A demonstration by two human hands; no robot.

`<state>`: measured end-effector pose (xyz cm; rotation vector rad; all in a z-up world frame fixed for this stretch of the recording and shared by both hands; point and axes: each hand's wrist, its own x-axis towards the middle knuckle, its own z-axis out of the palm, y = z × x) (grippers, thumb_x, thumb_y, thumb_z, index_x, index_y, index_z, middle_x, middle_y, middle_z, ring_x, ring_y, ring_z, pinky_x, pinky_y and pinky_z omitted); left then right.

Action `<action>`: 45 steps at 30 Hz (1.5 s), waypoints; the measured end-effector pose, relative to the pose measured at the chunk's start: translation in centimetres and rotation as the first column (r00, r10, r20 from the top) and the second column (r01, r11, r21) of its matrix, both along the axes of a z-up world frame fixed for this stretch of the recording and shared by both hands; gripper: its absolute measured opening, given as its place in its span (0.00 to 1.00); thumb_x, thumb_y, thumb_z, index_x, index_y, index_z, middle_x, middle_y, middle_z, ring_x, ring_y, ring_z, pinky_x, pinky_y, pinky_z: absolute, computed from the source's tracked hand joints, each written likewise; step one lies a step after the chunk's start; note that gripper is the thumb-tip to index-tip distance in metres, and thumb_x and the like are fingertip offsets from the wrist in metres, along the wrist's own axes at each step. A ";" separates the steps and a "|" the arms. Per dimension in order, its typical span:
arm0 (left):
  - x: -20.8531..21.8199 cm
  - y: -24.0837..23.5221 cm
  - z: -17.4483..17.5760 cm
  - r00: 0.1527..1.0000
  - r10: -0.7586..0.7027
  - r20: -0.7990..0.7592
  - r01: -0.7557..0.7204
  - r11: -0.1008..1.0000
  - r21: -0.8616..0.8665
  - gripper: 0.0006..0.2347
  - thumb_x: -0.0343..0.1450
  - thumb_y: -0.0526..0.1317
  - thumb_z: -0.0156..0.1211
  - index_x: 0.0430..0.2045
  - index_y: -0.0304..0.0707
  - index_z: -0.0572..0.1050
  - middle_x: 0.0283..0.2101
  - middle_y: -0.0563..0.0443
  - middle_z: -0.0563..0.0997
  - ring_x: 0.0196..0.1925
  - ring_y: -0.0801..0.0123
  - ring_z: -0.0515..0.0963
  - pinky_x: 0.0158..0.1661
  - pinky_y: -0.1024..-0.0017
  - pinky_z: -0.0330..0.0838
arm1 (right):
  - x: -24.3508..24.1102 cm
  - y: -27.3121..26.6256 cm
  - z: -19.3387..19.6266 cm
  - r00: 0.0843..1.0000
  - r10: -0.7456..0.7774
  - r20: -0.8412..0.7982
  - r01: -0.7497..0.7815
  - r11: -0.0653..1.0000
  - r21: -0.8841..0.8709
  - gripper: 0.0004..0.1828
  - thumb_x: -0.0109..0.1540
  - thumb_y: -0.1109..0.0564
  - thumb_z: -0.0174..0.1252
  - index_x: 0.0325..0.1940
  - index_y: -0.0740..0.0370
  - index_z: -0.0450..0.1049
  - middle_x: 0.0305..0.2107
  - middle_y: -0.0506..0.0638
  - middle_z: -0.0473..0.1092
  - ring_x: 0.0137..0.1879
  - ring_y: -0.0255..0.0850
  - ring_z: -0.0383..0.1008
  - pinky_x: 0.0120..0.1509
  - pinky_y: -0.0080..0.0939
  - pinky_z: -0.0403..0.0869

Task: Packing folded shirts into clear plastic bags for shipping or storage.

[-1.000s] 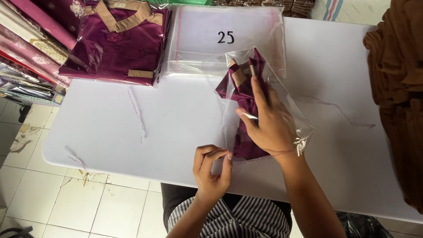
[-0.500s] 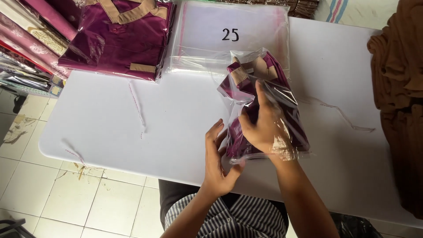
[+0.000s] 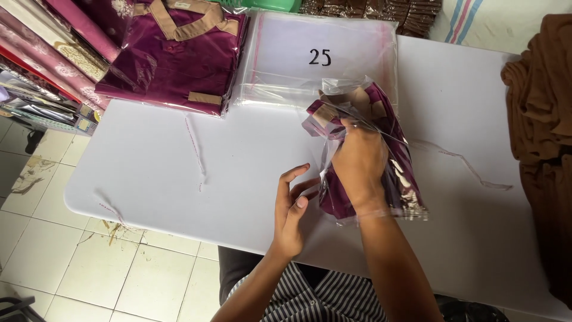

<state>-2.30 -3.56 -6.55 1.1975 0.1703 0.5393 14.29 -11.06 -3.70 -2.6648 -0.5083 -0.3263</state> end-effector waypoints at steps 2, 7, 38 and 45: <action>0.2 0.2 -0.2 1.000 0.008 -0.026 -0.009 1.000 -0.010 0.32 0.73 0.58 0.52 0.65 0.32 0.62 0.68 0.30 0.63 0.66 0.28 0.69 0.59 0.38 0.67 | -0.4 0.4 0.4 1.000 -0.003 0.000 0.003 1.000 -0.010 0.14 0.60 0.54 0.58 0.49 0.49 0.84 0.29 0.57 0.79 0.40 0.59 0.83 0.42 0.59 0.81; 4.1 3.7 0.2 0.983 0.048 -0.180 -0.074 0.987 -0.141 0.40 0.71 0.69 0.50 0.67 0.30 0.61 0.70 0.29 0.64 0.67 0.29 0.68 0.62 0.39 0.64 | -1.4 2.3 -0.9 0.997 0.023 0.071 -0.021 1.000 -0.016 0.12 0.63 0.47 0.58 0.38 0.50 0.84 0.24 0.58 0.77 0.34 0.60 0.82 0.38 0.58 0.79; 14.7 12.6 -3.7 0.866 -0.365 -0.341 0.183 0.867 -0.462 0.40 0.73 0.71 0.42 0.62 0.28 0.68 0.49 0.37 0.81 0.45 0.48 0.86 0.46 0.47 0.84 | -2.1 3.1 0.2 0.924 0.312 -0.220 -0.187 0.873 0.451 0.22 0.68 0.50 0.57 0.67 0.51 0.74 0.54 0.64 0.76 0.62 0.65 0.73 0.66 0.68 0.71; 14.8 13.2 -3.3 0.908 -0.120 -0.401 0.008 0.963 -0.270 0.22 0.66 0.49 0.77 0.44 0.29 0.79 0.31 0.48 0.83 0.31 0.63 0.87 0.37 0.68 0.88 | -1.9 1.9 0.2 0.829 0.530 -0.179 -0.516 0.848 0.119 0.41 0.66 0.39 0.58 0.80 0.53 0.60 0.75 0.62 0.57 0.76 0.70 0.56 0.74 0.75 0.57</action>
